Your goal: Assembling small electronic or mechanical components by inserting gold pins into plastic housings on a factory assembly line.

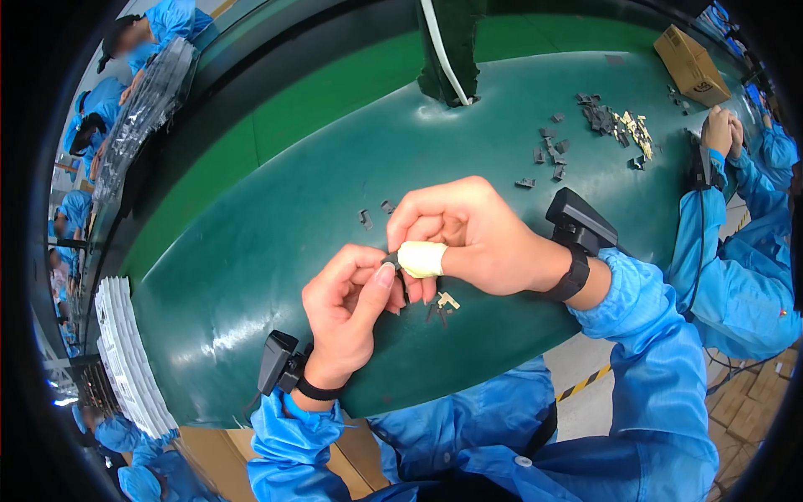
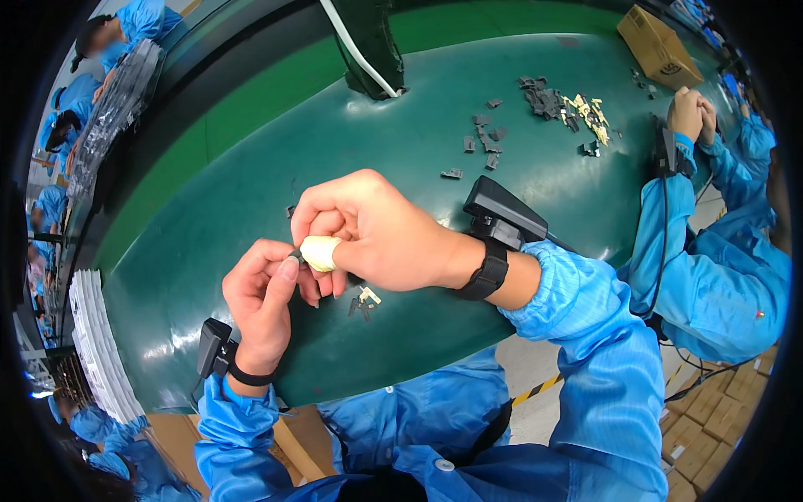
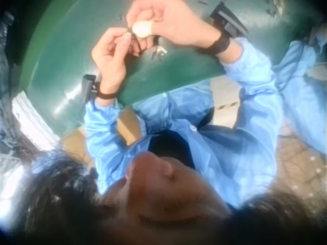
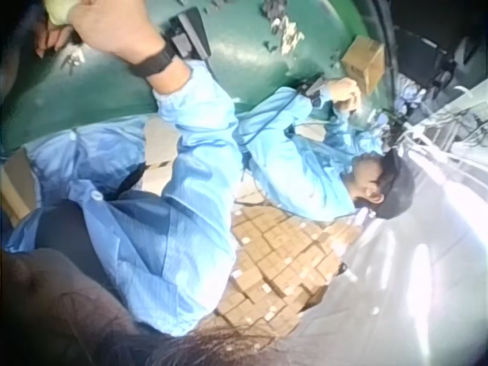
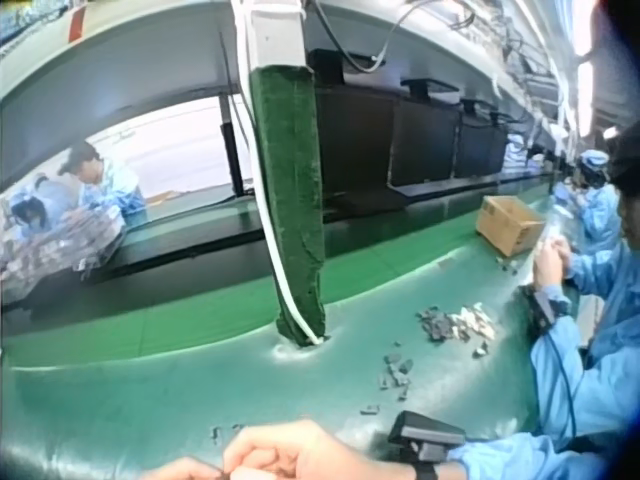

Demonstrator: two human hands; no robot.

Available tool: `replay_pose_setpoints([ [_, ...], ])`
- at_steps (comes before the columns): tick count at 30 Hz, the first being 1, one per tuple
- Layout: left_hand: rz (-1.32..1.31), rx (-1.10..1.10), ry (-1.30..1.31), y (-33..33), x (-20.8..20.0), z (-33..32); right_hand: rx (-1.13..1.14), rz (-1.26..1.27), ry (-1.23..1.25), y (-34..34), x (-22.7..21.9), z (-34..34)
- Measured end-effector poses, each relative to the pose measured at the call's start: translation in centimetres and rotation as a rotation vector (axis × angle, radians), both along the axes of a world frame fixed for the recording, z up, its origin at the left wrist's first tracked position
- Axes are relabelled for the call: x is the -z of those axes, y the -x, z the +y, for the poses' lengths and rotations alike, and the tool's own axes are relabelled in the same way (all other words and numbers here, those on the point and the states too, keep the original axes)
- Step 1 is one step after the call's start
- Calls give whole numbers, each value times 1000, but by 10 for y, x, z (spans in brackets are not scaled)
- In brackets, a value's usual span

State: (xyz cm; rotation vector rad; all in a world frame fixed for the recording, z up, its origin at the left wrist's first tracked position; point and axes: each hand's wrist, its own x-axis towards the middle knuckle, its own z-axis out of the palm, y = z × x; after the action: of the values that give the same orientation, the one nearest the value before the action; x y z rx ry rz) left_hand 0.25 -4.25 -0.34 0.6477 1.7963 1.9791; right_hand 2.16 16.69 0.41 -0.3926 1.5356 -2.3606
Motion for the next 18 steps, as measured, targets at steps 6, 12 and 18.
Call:
replay_pose_setpoints([
  [6,96,-20,149,-1,-5,2,74,46,-80,-1,0,-7],
  [12,-112,-91,-50,11,-3,0,54,-8,-105,4,4,5],
  [18,-78,-283,-72,14,-1,-1,580,70,-181,25,-6,28],
])
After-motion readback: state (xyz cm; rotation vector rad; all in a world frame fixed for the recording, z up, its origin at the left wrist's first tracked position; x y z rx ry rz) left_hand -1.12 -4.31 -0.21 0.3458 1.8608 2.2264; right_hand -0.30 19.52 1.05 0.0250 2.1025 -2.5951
